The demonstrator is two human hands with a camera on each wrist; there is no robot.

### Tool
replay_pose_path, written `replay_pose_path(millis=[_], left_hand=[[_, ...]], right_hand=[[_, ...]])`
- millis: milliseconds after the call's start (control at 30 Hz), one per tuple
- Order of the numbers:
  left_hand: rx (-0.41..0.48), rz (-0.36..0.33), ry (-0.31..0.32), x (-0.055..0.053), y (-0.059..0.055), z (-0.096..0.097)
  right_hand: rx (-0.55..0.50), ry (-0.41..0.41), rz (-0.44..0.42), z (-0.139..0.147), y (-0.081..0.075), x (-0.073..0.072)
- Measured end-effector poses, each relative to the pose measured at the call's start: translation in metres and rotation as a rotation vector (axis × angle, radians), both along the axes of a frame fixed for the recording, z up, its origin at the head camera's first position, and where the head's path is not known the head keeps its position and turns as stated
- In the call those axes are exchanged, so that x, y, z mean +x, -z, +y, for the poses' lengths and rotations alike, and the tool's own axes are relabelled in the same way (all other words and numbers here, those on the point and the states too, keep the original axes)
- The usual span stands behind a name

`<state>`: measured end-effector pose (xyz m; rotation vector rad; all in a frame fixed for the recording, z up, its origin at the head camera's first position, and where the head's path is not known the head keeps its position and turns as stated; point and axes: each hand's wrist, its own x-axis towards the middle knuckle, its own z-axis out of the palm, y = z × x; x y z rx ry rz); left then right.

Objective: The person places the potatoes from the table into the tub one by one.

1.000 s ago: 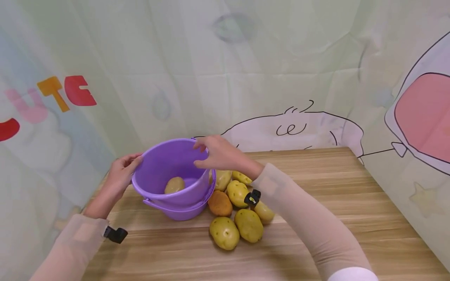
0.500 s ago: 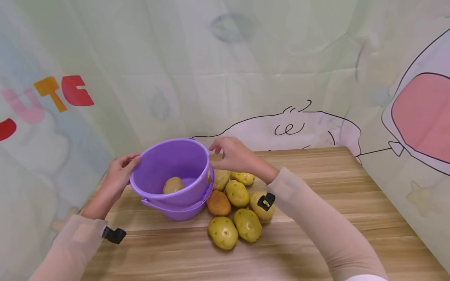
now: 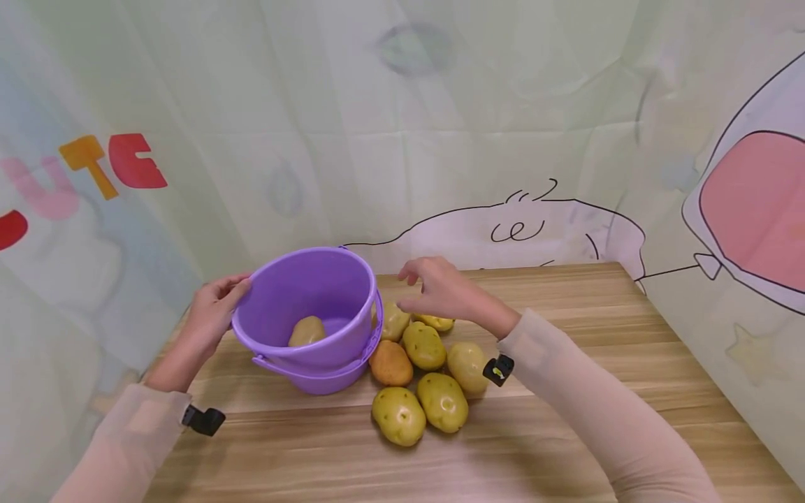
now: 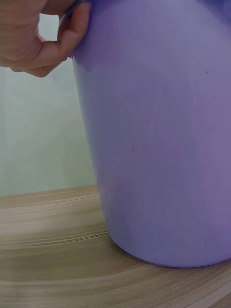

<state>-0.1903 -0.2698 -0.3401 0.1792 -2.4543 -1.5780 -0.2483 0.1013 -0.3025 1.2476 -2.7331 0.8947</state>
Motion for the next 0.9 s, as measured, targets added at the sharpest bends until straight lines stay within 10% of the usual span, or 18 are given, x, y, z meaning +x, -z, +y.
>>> replay_pose_path(millis=[900], left_hand=[[0.021,0.002,0.007,-0.002,0.002,-0.002]], right_hand=[[0.138,0.059,0.003,0.035,0.036,0.009]])
